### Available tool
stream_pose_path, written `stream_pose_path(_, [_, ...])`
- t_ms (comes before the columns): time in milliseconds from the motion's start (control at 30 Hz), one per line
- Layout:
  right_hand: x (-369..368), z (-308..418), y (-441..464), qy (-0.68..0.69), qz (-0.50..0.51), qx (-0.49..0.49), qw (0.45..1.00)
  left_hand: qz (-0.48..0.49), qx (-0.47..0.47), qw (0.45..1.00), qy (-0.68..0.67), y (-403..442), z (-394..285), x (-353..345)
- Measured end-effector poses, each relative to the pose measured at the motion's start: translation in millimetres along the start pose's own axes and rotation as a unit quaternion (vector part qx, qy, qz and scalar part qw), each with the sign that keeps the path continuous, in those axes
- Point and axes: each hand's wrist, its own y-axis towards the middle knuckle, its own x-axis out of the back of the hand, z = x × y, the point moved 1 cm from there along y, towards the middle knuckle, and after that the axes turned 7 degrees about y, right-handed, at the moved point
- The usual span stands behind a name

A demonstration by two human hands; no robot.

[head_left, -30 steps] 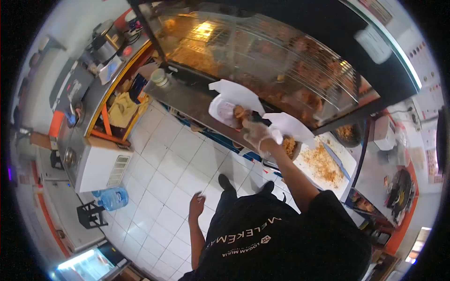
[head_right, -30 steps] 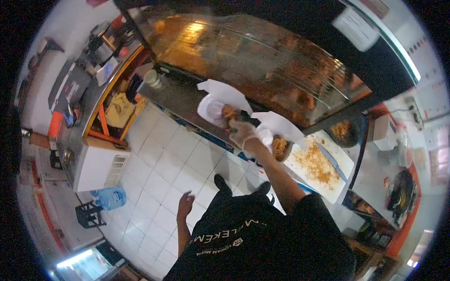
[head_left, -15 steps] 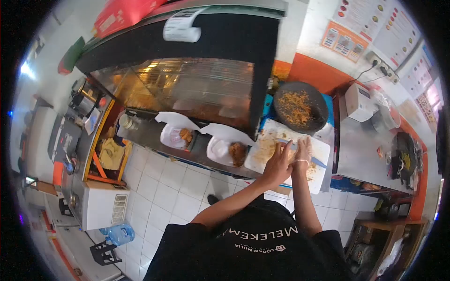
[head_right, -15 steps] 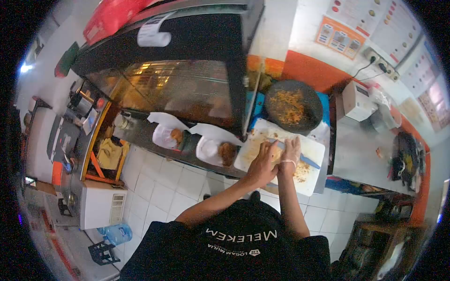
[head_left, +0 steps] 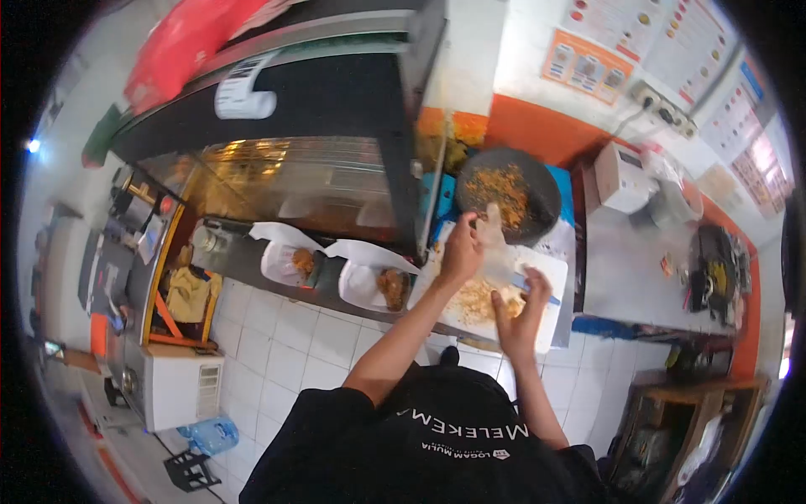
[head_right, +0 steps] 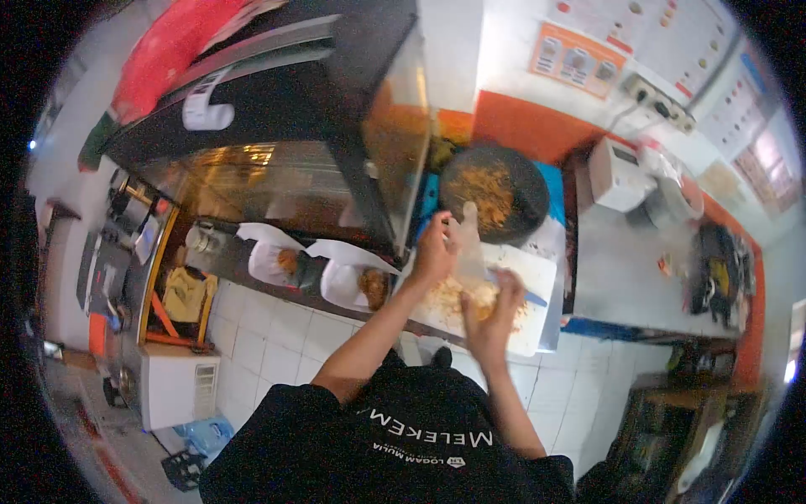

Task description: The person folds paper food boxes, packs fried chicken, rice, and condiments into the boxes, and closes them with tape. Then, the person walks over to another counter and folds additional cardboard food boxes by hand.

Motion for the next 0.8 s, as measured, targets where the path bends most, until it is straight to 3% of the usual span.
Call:
stream_pose_path(67, [-14, -15, 26, 0.105, 0.051, -0.101, 0.988, 0.043, 0.039, 0.997, -0.061, -15, 5, 9])
stream_pose_path(100, [-33, -60, 29, 0.333, 0.124, -0.207, 0.912, 0.094, 0.035, 0.989, -0.109, -33, 4, 24])
stream_pose_path(133, [-52, -95, 42, 0.350, 0.171, -0.273, 0.880, 0.146, 0.026, 0.976, -0.157, -47, 2, 39])
stream_pose_path(200, [-79, -135, 69, 0.151, 0.191, -0.205, 0.948, 0.087, -0.029, 0.986, -0.138, -64, 26, 74])
stream_pose_path(233, [-91, -142, 86, 0.122, 0.184, -0.121, 0.968, 0.058, -0.045, 0.989, -0.131, -79, 40, 96])
stream_pose_path(267, [-105, -149, 99, 0.095, 0.180, -0.043, 0.978, 0.013, 0.012, 0.994, -0.109, -88, 56, 125])
stream_pose_path(300, [-122, -160, 113, 0.099, 0.219, -0.148, 0.959, -0.039, 0.046, 0.993, -0.104, -100, 101, 138])
stream_pose_path(367, [-162, -181, 154, -0.105, 0.322, -0.117, 0.934, -0.147, 0.105, 0.982, 0.054, -110, 165, 198])
stream_pose_path(400, [-187, -187, 161, -0.099, 0.309, -0.065, 0.944, -0.181, 0.138, 0.967, 0.114, -113, 198, 223])
stream_pose_path(433, [-208, -196, 164, -0.093, 0.292, -0.015, 0.952, -0.207, 0.104, 0.937, 0.261, -118, 209, 245])
stream_pose_path(467, [-228, -205, 167, -0.089, 0.274, 0.036, 0.957, -0.190, 0.116, 0.934, 0.281, -121, 224, 257])
stream_pose_path(533, [-289, -304, 188, -0.209, 0.424, 0.161, 0.866, -0.156, 0.131, 0.926, 0.317, -120, 258, 264])
stream_pose_path(567, [-318, -349, 197, -0.243, 0.483, 0.229, 0.809, -0.083, 0.201, 0.928, 0.304, -121, 271, 261])
stream_pose_path(667, [-257, -201, 177, -0.238, 0.369, 0.171, 0.882, -0.074, 0.126, 0.930, 0.336, -124, 283, 254])
stream_pose_path(700, [-242, -194, 166, -0.187, 0.247, 0.357, 0.881, -0.139, 0.070, 0.920, 0.359, -123, 280, 252])
stream_pose_path(767, [-213, -146, 150, -0.268, 0.234, 0.066, 0.932, -0.062, 0.126, 0.936, 0.323, -122, 284, 248])
stream_pose_path(800, [-194, -120, 141, -0.290, 0.218, -0.085, 0.928, -0.022, 0.154, 0.939, 0.307, -118, 284, 247])
